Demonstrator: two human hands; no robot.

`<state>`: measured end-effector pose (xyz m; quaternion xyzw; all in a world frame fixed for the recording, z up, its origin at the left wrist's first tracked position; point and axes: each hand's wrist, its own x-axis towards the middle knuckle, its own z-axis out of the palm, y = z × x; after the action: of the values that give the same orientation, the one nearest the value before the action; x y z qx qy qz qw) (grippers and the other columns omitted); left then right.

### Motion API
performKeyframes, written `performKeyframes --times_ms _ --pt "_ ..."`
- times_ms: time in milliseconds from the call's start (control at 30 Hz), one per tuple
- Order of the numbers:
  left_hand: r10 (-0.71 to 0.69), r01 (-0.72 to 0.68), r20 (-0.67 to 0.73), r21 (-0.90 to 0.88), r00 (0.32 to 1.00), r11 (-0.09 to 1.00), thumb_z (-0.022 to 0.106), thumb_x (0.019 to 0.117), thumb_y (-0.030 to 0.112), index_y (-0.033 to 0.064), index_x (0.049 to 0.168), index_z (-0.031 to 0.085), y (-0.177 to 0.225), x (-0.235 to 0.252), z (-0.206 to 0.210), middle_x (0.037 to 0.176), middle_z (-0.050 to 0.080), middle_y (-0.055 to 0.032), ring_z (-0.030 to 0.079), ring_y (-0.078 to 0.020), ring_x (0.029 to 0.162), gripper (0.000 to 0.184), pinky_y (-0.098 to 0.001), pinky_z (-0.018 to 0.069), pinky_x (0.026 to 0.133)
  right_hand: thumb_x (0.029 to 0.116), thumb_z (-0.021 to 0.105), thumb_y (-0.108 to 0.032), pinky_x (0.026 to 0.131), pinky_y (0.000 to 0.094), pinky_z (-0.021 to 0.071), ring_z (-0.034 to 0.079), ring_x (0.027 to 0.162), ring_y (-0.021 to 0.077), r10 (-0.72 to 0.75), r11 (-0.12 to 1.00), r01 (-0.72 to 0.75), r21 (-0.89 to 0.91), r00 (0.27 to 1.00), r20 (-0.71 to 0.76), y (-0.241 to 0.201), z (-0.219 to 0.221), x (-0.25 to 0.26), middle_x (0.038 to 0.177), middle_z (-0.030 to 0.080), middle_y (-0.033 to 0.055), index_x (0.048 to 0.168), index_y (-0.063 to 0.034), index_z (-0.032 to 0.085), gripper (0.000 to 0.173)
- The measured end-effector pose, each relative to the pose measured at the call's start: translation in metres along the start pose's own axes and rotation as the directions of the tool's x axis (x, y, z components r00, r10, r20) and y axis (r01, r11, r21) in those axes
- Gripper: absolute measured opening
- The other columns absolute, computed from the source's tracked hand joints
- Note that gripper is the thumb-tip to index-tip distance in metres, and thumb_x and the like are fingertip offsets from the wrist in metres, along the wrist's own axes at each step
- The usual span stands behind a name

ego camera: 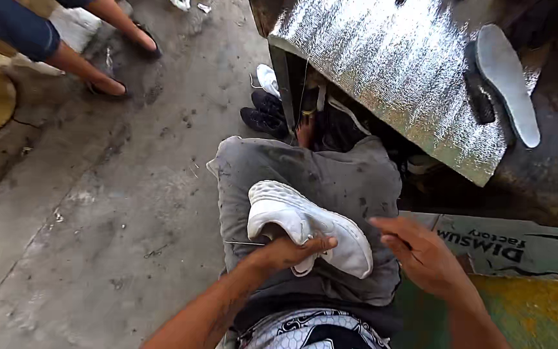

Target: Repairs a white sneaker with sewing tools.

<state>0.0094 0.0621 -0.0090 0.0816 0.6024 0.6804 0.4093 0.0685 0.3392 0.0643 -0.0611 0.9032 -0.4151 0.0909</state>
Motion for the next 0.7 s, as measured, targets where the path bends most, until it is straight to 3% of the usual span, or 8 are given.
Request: performKeyframes --times_ms 133,533,633,700 --pt "-0.029 0.03 0.016 -0.068 0.999 0.997 0.077 0.0919 0.019 0.0104 0.113 0.069 0.003 0.003 0.001 0.102 0.074 0.0072 0.069 -0.0015 0.101 0.024 -0.0246 0.0562 0.096 0.1063 0.052 -0.028 0.064 0.0259 0.0546 0.065 0.074 0.0083 -0.052 0.979 0.076 -0.187 0.99 0.131 -0.001 -0.007 0.002 0.092 0.07 0.0027 0.122 -0.0204 0.076 0.03" --pt "-0.077 0.078 0.012 -0.039 0.997 0.996 0.076 0.0921 0.02 0.01 0.115 0.068 0.007 0.004 0.002 0.103 0.073 0.0069 0.067 0.0003 0.102 0.026 -0.0226 0.0548 0.097 0.1051 0.051 -0.027 0.064 0.0308 0.0551 0.066 0.072 0.0121 -0.061 0.968 0.121 -0.219 0.963 0.262 -0.005 -0.018 0.02 0.087 0.07 0.0029 0.118 -0.0191 0.077 0.03" --pt "-0.124 0.121 -0.036 -0.071 0.992 0.99 0.077 0.0914 0.024 0.0083 0.117 0.068 0.008 -0.006 0.006 0.106 0.073 0.0041 0.068 -0.0036 0.103 0.032 -0.0272 0.0558 0.097 0.1034 0.054 -0.025 0.068 0.0394 0.0588 0.071 0.079 0.0174 -0.067 0.968 0.14 -0.21 0.946 0.318 -0.009 -0.02 0.026 0.091 0.074 0.0045 0.115 -0.017 0.078 0.028" --pt "-0.132 0.122 -0.071 -0.128 0.989 0.984 0.077 0.0904 0.023 0.0084 0.114 0.07 0.011 -0.011 0.011 0.102 0.075 0.0036 0.07 -0.0061 0.099 0.028 -0.0307 0.0578 0.095 0.1025 0.055 -0.02 0.077 0.0487 0.0598 0.073 0.089 0.0232 -0.028 0.969 0.127 -0.212 0.909 0.415 -0.016 -0.029 0.036 0.097 0.076 0.0073 0.114 -0.0147 0.078 0.026"
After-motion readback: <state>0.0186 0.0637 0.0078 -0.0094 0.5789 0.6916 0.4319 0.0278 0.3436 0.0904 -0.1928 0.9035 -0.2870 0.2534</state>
